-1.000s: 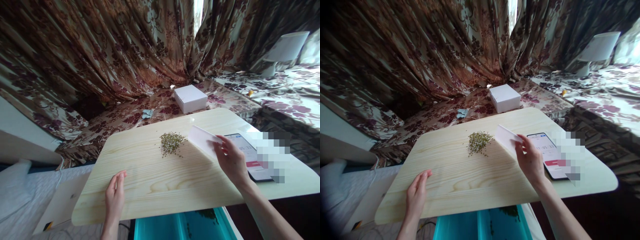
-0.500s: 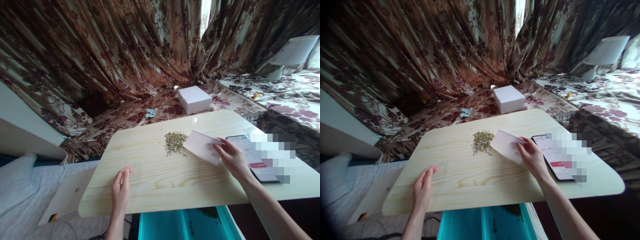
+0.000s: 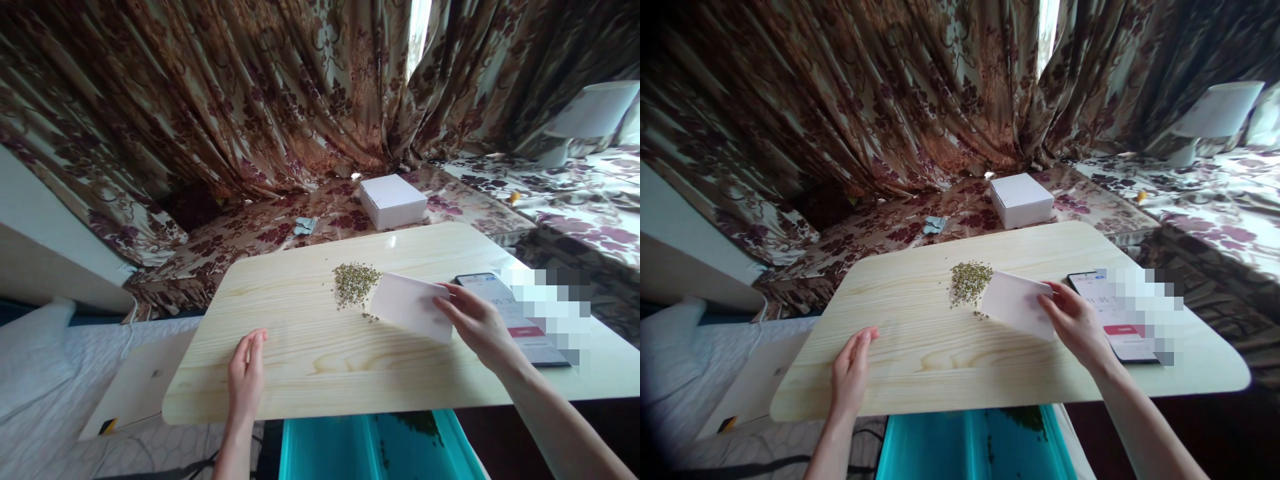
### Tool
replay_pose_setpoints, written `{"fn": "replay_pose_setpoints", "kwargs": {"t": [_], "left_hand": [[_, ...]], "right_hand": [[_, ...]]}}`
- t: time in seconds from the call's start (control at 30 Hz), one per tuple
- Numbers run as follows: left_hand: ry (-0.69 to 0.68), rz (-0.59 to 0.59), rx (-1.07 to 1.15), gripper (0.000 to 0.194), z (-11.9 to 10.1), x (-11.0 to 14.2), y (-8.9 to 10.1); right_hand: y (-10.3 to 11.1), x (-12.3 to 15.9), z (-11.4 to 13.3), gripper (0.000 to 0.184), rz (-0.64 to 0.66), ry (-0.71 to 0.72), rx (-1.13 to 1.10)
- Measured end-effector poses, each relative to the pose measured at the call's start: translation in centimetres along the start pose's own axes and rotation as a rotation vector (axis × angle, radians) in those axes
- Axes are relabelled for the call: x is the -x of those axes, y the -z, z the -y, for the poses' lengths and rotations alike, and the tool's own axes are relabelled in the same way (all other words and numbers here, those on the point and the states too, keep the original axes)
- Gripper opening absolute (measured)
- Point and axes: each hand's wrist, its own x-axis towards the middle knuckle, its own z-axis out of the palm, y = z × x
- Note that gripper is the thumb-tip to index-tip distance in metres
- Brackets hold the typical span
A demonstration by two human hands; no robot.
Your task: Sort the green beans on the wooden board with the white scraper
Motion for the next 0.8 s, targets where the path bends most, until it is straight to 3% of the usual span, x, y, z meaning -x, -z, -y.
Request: {"fn": "replay_pose_setpoints", "kwargs": {"t": [0.2, 0.5, 0.8], "left_hand": [[0.005, -0.010, 0.007, 0.052, 0.0, -0.1, -0.1], [-0.002, -0.008, 0.008, 0.050, 0.1, -0.1, 0.0], [-0.012, -0.006, 0.012, 0.049, 0.1, -0.1, 0.0]], "right_hand": [[0.3, 0.2, -0.1, 0.044, -0.008, 0.023, 0.057], [0.7, 0.9, 1.8, 0.033, -0.035, -0.033, 0.051], [0.9, 1.1, 1.3, 0.035, -0.010, -0.034, 0.041]]}}
